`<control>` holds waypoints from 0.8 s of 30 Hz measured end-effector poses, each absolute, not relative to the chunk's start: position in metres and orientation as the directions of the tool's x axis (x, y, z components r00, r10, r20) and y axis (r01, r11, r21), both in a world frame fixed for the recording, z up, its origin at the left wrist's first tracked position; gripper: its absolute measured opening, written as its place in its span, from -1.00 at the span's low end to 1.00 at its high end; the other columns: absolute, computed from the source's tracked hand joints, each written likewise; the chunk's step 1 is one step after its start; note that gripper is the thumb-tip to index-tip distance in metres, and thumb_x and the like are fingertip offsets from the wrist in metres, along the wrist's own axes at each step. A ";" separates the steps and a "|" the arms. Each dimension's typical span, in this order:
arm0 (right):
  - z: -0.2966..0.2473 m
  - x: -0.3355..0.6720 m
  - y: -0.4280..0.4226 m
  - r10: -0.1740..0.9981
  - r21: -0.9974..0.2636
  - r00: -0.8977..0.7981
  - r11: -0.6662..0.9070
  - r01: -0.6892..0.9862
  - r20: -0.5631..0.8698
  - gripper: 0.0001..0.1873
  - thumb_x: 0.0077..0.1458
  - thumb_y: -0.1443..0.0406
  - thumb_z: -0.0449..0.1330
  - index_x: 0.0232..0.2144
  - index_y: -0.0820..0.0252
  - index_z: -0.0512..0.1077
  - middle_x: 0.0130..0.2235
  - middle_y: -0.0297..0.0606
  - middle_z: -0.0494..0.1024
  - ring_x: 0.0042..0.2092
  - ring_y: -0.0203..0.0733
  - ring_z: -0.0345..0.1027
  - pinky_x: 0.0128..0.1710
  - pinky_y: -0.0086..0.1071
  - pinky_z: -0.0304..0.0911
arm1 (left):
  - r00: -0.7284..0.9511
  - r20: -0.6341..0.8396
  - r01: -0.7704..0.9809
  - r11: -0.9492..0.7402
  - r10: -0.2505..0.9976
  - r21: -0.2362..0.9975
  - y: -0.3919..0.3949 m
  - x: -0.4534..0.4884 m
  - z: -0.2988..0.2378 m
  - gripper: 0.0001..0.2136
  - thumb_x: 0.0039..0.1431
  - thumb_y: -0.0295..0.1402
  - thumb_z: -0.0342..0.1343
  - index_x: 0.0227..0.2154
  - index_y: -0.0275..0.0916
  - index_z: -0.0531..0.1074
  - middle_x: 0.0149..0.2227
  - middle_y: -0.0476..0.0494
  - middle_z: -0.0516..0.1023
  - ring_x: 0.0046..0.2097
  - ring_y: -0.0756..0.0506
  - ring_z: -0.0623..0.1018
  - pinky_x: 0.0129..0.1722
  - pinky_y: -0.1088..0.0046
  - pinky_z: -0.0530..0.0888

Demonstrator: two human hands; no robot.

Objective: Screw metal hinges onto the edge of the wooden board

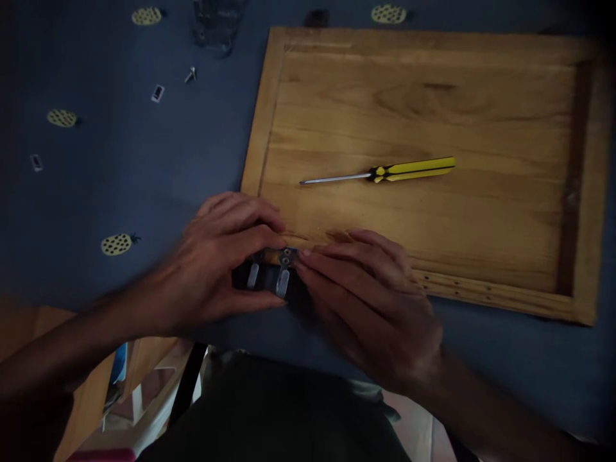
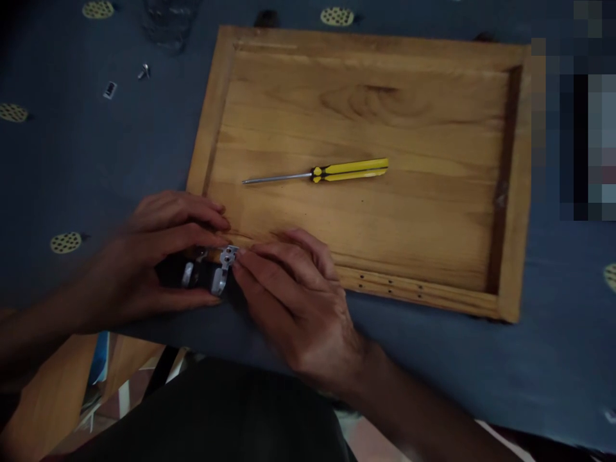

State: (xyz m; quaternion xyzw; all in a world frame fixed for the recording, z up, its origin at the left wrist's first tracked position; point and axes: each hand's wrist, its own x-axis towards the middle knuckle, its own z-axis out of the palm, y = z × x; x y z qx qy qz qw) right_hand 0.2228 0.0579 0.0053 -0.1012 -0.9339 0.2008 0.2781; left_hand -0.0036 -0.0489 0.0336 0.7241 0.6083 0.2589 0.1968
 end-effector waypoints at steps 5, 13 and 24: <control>0.009 0.223 0.060 0.279 -0.415 -0.832 0.907 0.065 0.479 -0.77 0.32 0.46 0.28 -0.03 0.16 0.61 -0.04 -0.21 0.76 -0.03 -0.07 0.64 0.26 -0.09 0.43 | 0.151 0.111 0.785 -0.187 0.982 0.590 -0.048 -0.004 0.036 -0.71 0.38 -0.08 0.25 -0.01 -0.12 0.43 0.08 -0.19 0.56 0.21 -0.30 0.52 0.27 -0.02 0.37; 0.007 0.219 0.059 0.266 -0.393 -0.834 0.917 0.065 0.484 -0.80 0.32 0.49 0.28 -0.02 0.29 0.57 -0.03 -0.12 0.75 0.00 -0.06 0.64 0.21 -0.01 0.46 | 0.138 0.152 0.783 -0.202 0.979 0.589 -0.047 -0.003 0.034 -0.75 0.35 -0.14 0.28 -0.07 -0.14 0.45 0.04 -0.19 0.61 0.16 -0.29 0.57 0.23 -0.03 0.43; 0.008 0.221 0.058 0.277 -0.402 -0.844 0.912 0.080 0.460 -0.79 0.32 0.48 0.29 -0.03 0.27 0.59 -0.05 -0.15 0.76 -0.04 -0.05 0.65 0.19 -0.01 0.49 | 0.150 0.112 0.781 -0.188 0.982 0.596 -0.047 -0.004 0.036 -0.75 0.38 -0.11 0.25 -0.05 -0.12 0.44 0.07 -0.18 0.59 0.20 -0.31 0.54 0.26 -0.05 0.39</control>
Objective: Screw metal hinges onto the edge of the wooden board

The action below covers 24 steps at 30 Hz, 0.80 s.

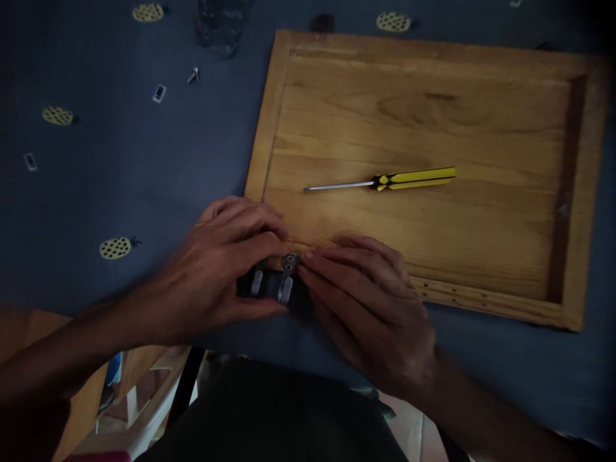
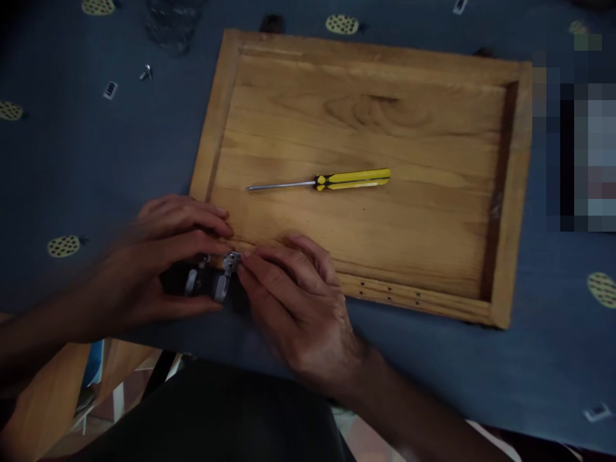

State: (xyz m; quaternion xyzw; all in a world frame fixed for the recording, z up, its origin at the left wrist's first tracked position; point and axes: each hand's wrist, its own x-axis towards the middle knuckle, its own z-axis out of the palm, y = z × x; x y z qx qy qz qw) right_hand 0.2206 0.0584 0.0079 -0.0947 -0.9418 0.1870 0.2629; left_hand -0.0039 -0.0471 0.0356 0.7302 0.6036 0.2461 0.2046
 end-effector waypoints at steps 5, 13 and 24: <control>0.008 0.220 0.058 0.284 -0.396 -0.836 0.914 0.088 0.470 -0.81 0.37 0.46 0.23 -0.05 0.22 0.59 -0.05 -0.22 0.76 -0.03 -0.09 0.64 0.20 -0.04 0.47 | 0.159 0.117 0.786 -0.198 0.980 0.585 -0.048 -0.005 0.036 -0.73 0.39 -0.10 0.25 -0.04 -0.14 0.44 0.08 -0.19 0.58 0.23 -0.30 0.52 0.27 -0.02 0.37; 0.005 0.221 0.059 0.254 -0.400 -0.848 0.915 0.055 0.465 -0.78 0.42 0.43 0.15 -0.01 0.30 0.58 -0.02 -0.17 0.75 0.03 -0.04 0.59 0.24 0.00 0.36 | 0.157 0.114 0.798 -0.194 0.981 0.570 -0.048 -0.006 0.036 -0.70 0.39 -0.03 0.23 -0.03 -0.10 0.44 0.09 -0.17 0.57 0.24 -0.30 0.52 0.23 0.02 0.35; 0.003 0.221 0.061 0.240 -0.401 -0.840 0.916 0.029 0.487 -0.78 0.37 0.48 0.18 0.00 0.33 0.55 -0.01 -0.10 0.73 0.05 -0.05 0.54 0.26 -0.02 0.32 | 0.153 0.119 0.788 -0.194 0.981 0.584 -0.046 -0.004 0.036 -0.73 0.38 -0.11 0.27 -0.09 -0.19 0.46 0.05 -0.19 0.59 0.19 -0.25 0.54 0.23 0.12 0.33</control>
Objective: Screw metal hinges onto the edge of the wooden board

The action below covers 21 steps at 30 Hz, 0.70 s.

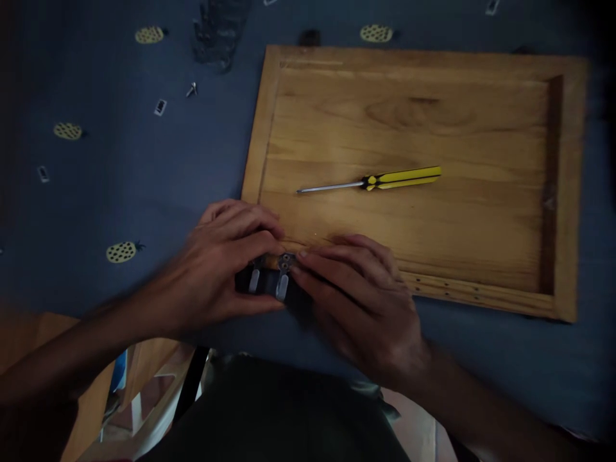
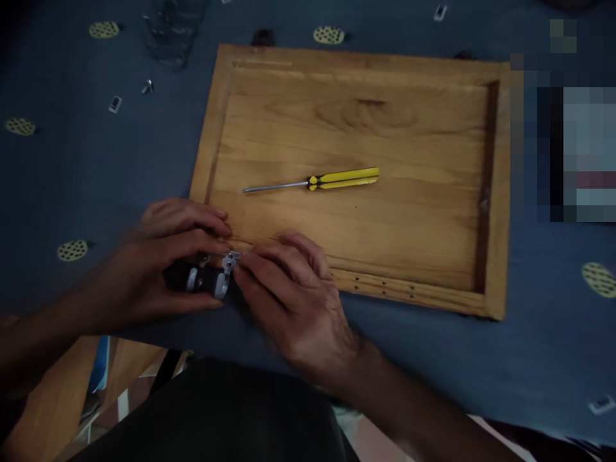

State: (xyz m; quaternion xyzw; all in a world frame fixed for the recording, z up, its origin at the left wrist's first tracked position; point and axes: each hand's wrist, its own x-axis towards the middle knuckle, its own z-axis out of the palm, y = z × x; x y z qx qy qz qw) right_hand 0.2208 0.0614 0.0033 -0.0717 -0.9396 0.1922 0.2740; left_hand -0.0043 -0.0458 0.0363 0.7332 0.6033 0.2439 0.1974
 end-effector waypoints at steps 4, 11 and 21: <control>0.000 0.223 0.063 0.237 -0.446 -0.838 0.895 -0.009 0.492 -0.74 0.35 0.48 0.17 0.04 0.32 0.54 0.01 -0.08 0.72 0.07 -0.06 0.54 0.29 -0.01 0.32 | 0.126 0.187 0.775 -0.215 0.974 0.594 -0.046 -0.004 0.031 -0.71 0.33 -0.13 0.33 -0.09 -0.18 0.46 0.04 -0.17 0.60 0.17 -0.23 0.55 0.22 0.14 0.33; 0.009 0.214 0.078 0.357 -0.582 -0.778 0.813 -0.014 0.517 -0.69 0.34 0.50 0.15 0.02 0.11 0.51 -0.08 -0.20 0.71 -0.02 -0.18 0.60 0.02 -0.23 0.54 | 0.130 0.123 0.747 -0.179 0.984 0.641 -0.044 -0.003 0.025 -0.58 0.06 -0.20 0.54 -0.15 -0.19 0.46 0.01 -0.12 0.58 0.12 -0.21 0.56 0.20 0.17 0.31; 0.039 0.081 0.138 0.253 -0.544 -0.929 0.836 0.070 0.269 -0.83 0.41 0.32 0.19 -0.05 0.19 0.58 -0.15 -0.24 0.67 -0.13 -0.16 0.60 -0.07 -0.21 0.55 | 0.066 0.026 0.733 -0.067 0.997 0.677 -0.040 0.001 0.019 -0.54 -0.02 -0.08 0.58 -0.21 -0.20 0.53 0.01 -0.12 0.58 0.10 -0.23 0.53 0.22 0.16 0.30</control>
